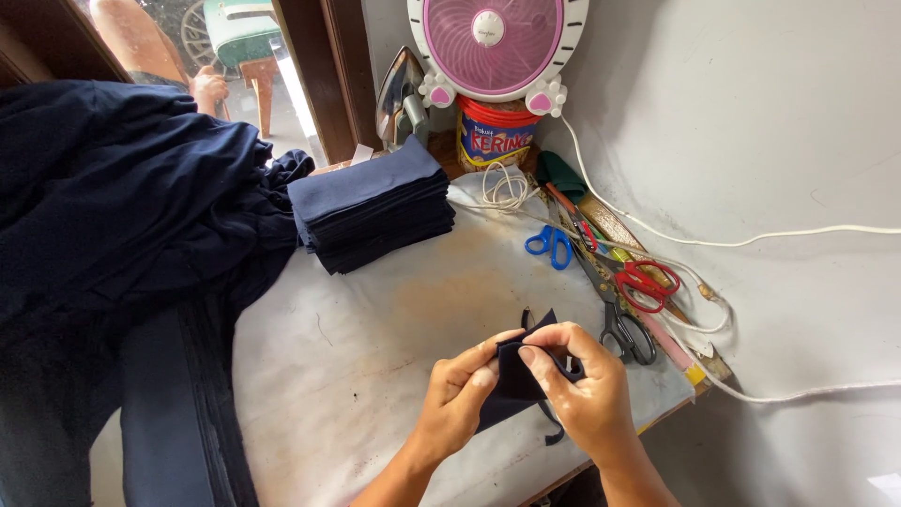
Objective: Cutting fabric strips with scissors and folding them into components on a work table.
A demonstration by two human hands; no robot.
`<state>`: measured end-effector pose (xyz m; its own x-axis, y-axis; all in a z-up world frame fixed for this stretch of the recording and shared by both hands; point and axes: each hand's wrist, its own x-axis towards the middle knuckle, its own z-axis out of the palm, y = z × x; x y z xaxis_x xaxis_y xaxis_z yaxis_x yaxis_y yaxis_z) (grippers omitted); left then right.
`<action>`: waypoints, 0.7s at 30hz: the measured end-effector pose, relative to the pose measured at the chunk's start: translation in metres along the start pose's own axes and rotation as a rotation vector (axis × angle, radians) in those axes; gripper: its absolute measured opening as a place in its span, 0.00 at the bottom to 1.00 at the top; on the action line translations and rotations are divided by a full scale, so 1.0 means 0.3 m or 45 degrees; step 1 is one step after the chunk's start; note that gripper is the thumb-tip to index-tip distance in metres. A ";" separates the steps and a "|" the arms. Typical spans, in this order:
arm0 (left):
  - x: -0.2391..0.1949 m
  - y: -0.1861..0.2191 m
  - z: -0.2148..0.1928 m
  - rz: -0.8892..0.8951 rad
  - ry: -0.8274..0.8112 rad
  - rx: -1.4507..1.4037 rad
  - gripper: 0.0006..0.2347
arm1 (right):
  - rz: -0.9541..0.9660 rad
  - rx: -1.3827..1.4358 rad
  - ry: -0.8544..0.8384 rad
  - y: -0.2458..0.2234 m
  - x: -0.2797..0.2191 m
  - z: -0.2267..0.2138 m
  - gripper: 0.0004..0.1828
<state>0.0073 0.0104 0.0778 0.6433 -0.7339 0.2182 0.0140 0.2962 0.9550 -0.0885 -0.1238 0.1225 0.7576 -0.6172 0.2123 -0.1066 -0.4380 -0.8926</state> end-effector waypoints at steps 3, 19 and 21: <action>-0.006 0.030 0.006 0.001 -0.015 0.032 0.19 | -0.118 -0.078 0.045 -0.025 -0.012 0.004 0.03; -0.026 0.018 -0.012 0.204 0.021 0.200 0.15 | -0.288 0.218 -0.392 0.044 0.040 -0.177 0.09; -0.026 0.024 -0.013 0.211 0.008 0.190 0.15 | -0.311 0.179 -0.344 0.062 0.029 -0.171 0.08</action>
